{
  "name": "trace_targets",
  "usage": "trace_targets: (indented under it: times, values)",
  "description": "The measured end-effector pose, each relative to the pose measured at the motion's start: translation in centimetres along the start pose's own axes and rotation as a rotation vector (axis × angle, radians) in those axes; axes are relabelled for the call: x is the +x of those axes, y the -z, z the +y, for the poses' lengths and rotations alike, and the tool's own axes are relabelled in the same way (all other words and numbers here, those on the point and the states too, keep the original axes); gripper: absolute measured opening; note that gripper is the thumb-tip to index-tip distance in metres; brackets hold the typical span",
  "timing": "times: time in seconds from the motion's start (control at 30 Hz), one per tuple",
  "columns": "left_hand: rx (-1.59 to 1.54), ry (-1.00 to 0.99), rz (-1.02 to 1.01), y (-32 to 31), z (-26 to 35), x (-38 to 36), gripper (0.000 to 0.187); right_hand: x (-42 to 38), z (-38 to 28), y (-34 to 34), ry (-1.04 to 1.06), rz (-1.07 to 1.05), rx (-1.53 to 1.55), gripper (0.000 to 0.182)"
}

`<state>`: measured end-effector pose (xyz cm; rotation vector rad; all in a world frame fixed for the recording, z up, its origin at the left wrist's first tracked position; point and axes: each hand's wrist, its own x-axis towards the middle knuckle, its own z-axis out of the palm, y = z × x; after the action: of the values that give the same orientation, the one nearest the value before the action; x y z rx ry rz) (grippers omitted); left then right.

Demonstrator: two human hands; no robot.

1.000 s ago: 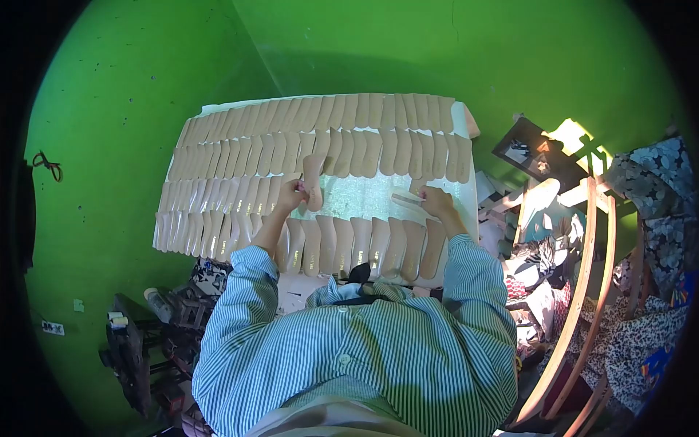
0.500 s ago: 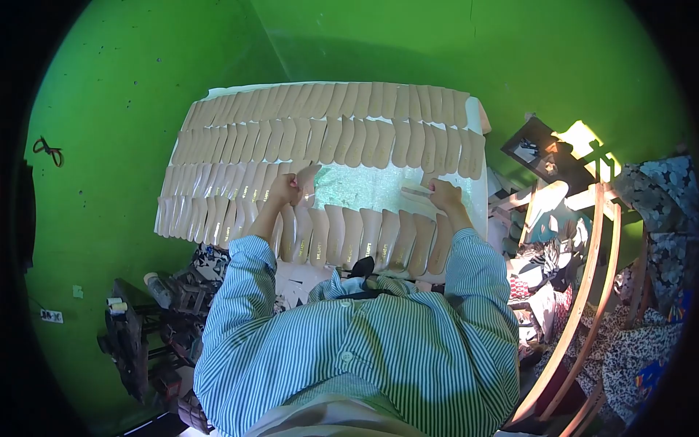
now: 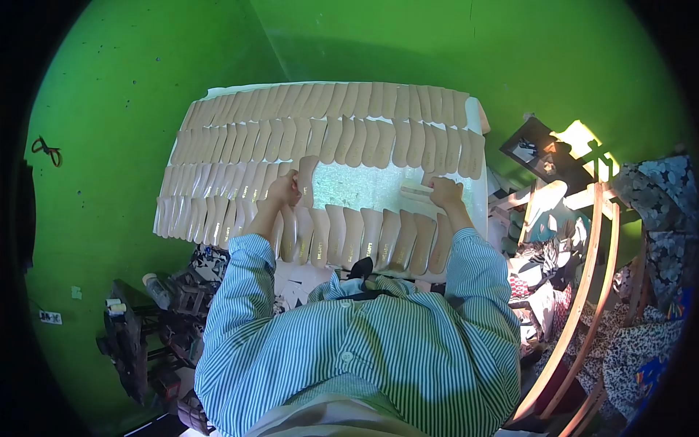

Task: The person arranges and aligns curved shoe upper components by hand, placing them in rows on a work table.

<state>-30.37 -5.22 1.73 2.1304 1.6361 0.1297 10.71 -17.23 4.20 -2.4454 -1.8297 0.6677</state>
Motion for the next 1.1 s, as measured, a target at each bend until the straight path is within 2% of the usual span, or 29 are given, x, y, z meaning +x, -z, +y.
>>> trace_targets:
  times: [0.1,0.17,0.23,0.37,0.43,0.47,0.5,0.57,0.67,0.73,0.97,1.07,1.1]
  values:
    - [0.124,-0.029,0.094,-0.3,0.4,-0.7,0.051,-0.6,-3.8,0.6,0.01,0.126,-0.144,0.019]
    - [0.175,-0.04,0.163,0.0,1.0,-1.8,0.053,0.2,-6.3,-0.9,0.2,0.358,-0.027,0.019]
    - [0.208,0.012,0.116,0.8,2.3,-3.1,0.053,2.5,-9.3,-3.9,0.361,0.324,0.222,0.015]
    - [0.167,0.054,0.133,0.6,2.7,-4.1,0.05,3.3,-18.4,-7.9,0.428,-0.005,0.55,0.017]
    - [0.155,0.077,0.146,0.5,2.5,-4.4,0.043,3.6,-22.2,-9.4,0.334,-0.038,0.429,0.02]
    - [0.137,0.095,0.149,0.4,2.4,-4.4,0.037,3.5,-23.8,-9.7,0.227,-0.071,0.359,0.029]
    - [0.146,0.103,0.156,0.0,1.9,-4.4,0.037,3.2,-25.0,-9.4,0.239,-0.072,0.366,0.029]
    - [0.163,0.032,0.192,-0.5,0.7,-4.3,0.026,2.5,-27.4,-9.1,0.001,-0.067,0.256,0.038]
    - [0.254,-0.066,0.205,-0.1,0.1,-4.7,0.02,2.9,-28.4,-9.9,-0.022,-0.073,0.271,0.034]
    - [0.269,-0.083,0.186,-0.3,-0.4,-4.7,0.023,2.5,-28.7,-10.0,-0.04,-0.057,0.272,0.029]
    - [0.205,-0.116,0.214,-0.5,-0.5,-4.5,0.04,2.2,-28.5,-9.7,-0.091,-0.096,0.299,0.031]
    - [0.276,-0.176,0.211,-0.7,-0.5,-4.5,0.04,2.2,-28.1,-10.2,-0.138,-0.122,0.29,0.029]
    - [0.27,-0.182,0.207,-0.8,-0.5,-4.5,0.04,2.1,-27.7,-10.3,-0.095,-0.094,0.294,0.028]
